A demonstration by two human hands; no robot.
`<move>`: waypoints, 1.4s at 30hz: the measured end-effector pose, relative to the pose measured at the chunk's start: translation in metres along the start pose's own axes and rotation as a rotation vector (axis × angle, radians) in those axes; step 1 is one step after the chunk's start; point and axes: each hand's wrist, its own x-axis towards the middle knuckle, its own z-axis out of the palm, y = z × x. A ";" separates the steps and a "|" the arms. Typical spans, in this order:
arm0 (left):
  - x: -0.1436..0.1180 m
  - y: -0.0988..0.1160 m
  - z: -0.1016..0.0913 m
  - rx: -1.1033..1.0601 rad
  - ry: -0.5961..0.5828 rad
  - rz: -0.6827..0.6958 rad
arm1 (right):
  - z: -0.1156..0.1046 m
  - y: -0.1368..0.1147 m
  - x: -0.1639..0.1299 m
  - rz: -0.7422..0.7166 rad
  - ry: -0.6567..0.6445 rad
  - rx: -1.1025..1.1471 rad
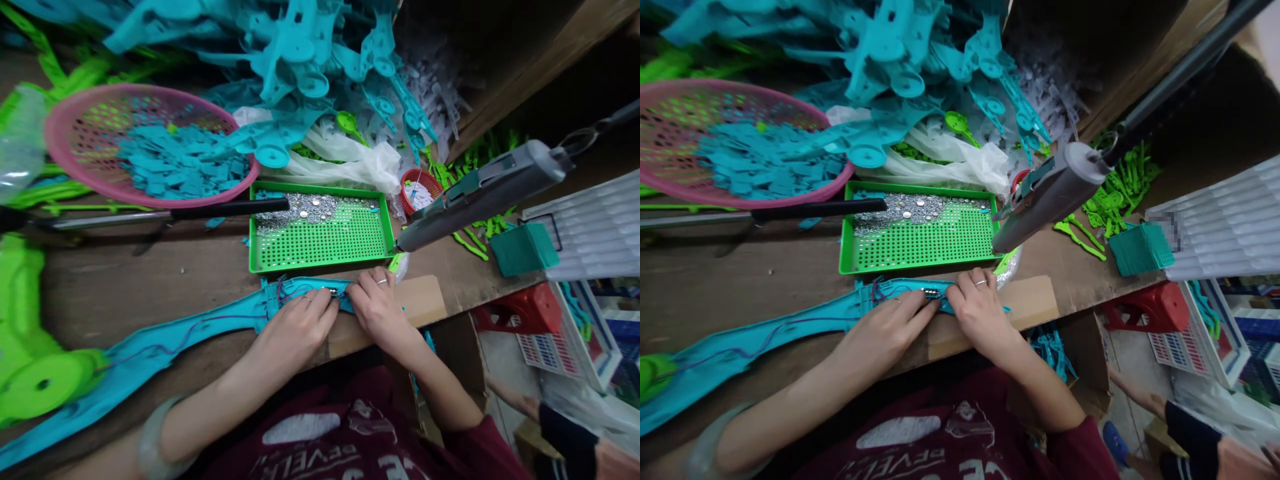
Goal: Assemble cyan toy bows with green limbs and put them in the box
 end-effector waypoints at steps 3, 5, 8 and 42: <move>0.002 0.001 -0.002 -0.001 -0.073 -0.028 | 0.001 0.003 0.000 -0.050 -0.021 0.002; 0.003 0.000 -0.003 -0.024 -0.107 -0.035 | 0.003 0.007 -0.002 -0.072 0.000 0.052; 0.003 -0.002 -0.004 -0.054 -0.150 -0.034 | 0.007 0.011 -0.006 -0.072 0.065 0.122; 0.003 -0.004 -0.010 -0.050 -0.024 0.018 | -0.020 0.000 0.005 0.067 -0.195 0.200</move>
